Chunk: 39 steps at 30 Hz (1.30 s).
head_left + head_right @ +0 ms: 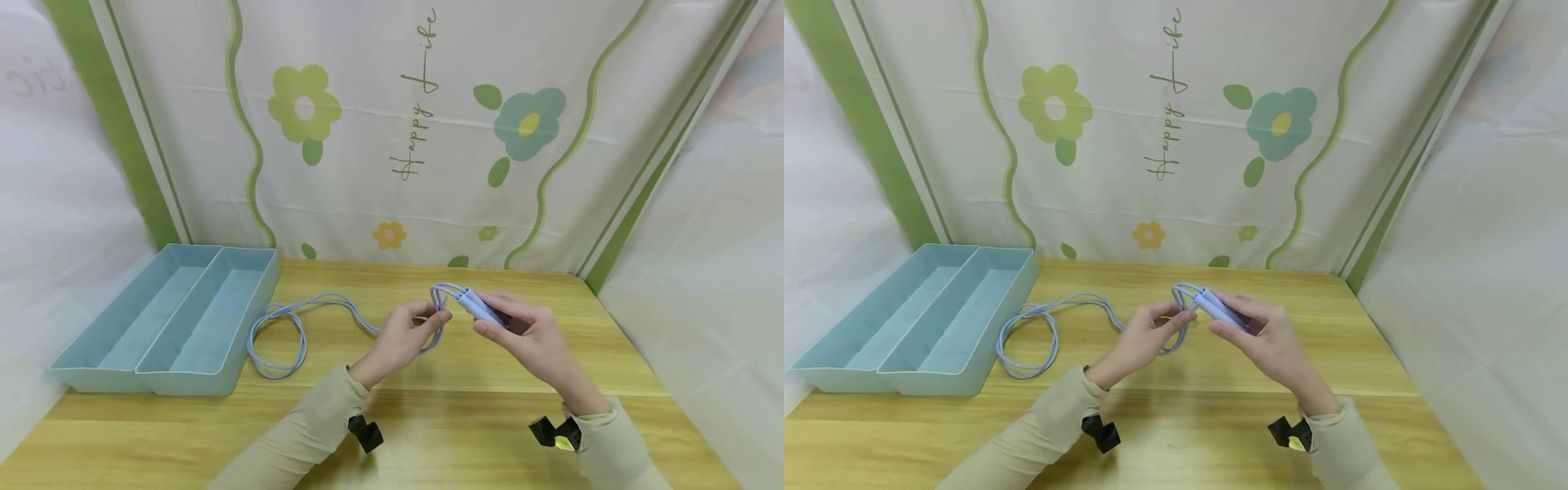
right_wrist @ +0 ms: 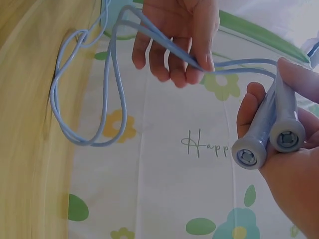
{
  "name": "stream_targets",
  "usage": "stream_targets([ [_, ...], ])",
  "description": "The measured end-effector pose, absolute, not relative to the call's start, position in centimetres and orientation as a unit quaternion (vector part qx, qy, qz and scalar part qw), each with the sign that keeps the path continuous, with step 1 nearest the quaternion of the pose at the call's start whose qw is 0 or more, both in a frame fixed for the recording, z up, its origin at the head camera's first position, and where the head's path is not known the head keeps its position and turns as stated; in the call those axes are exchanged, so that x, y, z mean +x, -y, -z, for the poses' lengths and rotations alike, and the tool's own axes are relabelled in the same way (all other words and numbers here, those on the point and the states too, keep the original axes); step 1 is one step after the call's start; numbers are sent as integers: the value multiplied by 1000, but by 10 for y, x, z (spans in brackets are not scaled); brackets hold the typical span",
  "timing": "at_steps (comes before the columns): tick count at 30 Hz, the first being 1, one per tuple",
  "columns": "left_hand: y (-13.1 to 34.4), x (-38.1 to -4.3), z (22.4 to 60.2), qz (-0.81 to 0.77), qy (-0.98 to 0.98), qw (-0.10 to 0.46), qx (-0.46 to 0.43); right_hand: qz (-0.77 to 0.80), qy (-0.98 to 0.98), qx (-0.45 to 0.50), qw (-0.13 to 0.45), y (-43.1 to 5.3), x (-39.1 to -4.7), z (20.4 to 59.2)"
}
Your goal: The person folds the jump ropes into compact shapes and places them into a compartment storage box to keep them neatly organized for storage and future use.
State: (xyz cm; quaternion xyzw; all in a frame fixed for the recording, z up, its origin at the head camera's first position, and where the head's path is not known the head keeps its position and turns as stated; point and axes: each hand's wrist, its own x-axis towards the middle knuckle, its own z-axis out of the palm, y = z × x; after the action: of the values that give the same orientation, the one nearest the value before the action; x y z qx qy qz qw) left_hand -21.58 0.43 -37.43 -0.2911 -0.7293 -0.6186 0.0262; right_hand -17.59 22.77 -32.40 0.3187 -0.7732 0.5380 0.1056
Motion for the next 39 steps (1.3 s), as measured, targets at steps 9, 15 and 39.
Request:
stream_targets([
  [9,3,-215,366,596,747,44,-291,-527,776,304,166,-240,-182,319],
  [15,16,-216,354,510,785,97,-338,-525,795,265,148,-249,-181,316],
  [39,39,-224,339,301,839,306,-335,-593,773,186,127,-254,-189,320],
])
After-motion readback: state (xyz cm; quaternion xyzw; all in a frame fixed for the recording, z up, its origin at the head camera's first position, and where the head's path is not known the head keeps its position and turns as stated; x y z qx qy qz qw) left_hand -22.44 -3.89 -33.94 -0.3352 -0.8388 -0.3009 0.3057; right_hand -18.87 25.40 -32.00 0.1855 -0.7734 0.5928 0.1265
